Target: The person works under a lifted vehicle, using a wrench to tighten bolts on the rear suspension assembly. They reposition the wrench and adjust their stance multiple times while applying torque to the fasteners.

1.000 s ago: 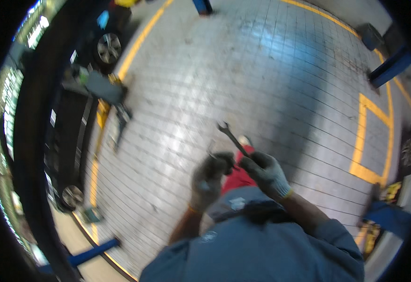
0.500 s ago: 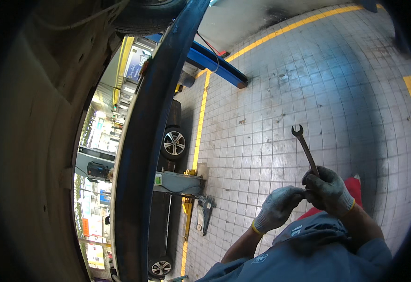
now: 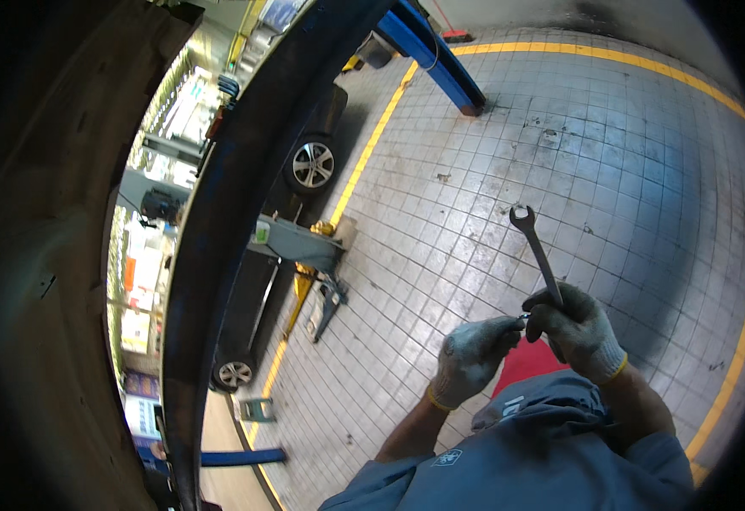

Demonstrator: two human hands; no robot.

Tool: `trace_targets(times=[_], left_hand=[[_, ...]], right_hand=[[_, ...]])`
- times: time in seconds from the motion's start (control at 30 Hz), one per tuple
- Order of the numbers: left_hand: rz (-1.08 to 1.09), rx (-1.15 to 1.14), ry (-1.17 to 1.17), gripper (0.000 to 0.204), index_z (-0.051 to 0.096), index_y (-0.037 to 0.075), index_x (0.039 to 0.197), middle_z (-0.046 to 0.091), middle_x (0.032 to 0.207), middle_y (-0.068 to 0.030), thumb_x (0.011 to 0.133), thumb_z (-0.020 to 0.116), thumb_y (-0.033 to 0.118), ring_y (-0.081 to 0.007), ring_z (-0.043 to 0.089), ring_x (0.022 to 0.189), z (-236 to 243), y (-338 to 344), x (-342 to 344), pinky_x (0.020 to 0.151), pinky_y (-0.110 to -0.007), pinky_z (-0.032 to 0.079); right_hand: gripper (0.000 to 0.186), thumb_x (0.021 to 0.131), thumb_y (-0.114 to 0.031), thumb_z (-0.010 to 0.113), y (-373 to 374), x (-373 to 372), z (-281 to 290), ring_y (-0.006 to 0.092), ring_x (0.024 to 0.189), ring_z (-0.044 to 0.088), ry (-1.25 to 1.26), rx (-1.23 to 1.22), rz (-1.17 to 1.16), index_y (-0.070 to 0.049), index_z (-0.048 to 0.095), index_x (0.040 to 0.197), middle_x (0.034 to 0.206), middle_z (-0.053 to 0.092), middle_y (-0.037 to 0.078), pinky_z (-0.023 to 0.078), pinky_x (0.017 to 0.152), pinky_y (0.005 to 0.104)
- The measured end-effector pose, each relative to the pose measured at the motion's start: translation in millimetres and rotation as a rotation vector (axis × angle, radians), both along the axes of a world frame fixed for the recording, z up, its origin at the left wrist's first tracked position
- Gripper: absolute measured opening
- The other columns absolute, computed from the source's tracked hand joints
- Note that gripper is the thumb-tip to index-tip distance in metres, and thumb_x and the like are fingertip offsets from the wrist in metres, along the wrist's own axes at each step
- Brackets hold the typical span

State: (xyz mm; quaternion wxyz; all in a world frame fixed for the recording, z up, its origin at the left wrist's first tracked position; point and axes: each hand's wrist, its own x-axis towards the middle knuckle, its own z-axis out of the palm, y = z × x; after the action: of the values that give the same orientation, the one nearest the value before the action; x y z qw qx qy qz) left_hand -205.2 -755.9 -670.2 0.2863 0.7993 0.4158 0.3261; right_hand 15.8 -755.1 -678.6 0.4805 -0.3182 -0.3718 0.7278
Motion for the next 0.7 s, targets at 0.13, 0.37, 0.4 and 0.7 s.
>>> trace_targets(times=[0.13, 0.37, 0.4, 0.7], left_hand=[[0.007, 0.348, 0.315, 0.026, 0.072, 0.008, 0.108, 0.076, 0.098, -0.0101, 0.083, 0.075, 0.004, -0.0280, 0.074, 0.087, 0, 77, 26, 0.071, -0.038, 0.056], [0.041, 0.158, 0.160, 0.033, 0.069, 0.003, 0.124, 0.076, 0.097, -0.0128, 0.091, 0.071, 0.000, -0.0253, 0.073, 0.076, -14, 188, 88, 0.066, -0.034, 0.059], [0.067, -0.207, -0.099, 0.028, 0.069, 0.002, 0.124, 0.075, 0.094, -0.0102, 0.096, 0.069, 0.007, -0.0201, 0.071, 0.076, -14, 202, 106, 0.066, -0.031, 0.057], [0.010, -0.747, -0.201, 0.035, 0.062, 0.003, 0.129, 0.069, 0.089, -0.0041, 0.109, 0.057, 0.031, -0.0100, 0.064, 0.076, 68, 372, 191, 0.061, -0.024, 0.052]], right_hand=[[0.025, 0.103, -0.025, 0.065, 70, 41, 3, 0.0083, 0.053, 0.051, -0.021, -0.349, 0.257, -0.003, 0.066, 0.114, 0.081, 0.068, 0.005, 0.041, 0.045, 0.0239], [0.018, 0.103, -0.014, 0.064, 207, 86, -15, 0.0119, 0.067, 0.061, -0.030, -0.088, 0.082, -0.002, 0.064, 0.116, 0.091, 0.068, 0.009, 0.051, 0.057, 0.0270], [0.017, 0.103, -0.010, 0.063, 227, 90, -16, 0.0136, 0.073, 0.064, -0.025, 0.053, -0.017, -0.002, 0.064, 0.117, 0.093, 0.069, 0.010, 0.055, 0.064, 0.0287], [0.037, 0.109, -0.037, 0.055, 382, 182, 12, 0.0044, 0.045, 0.044, -0.188, 0.278, -0.311, -0.002, 0.064, 0.117, 0.072, 0.062, 0.005, 0.033, 0.040, 0.0215]])
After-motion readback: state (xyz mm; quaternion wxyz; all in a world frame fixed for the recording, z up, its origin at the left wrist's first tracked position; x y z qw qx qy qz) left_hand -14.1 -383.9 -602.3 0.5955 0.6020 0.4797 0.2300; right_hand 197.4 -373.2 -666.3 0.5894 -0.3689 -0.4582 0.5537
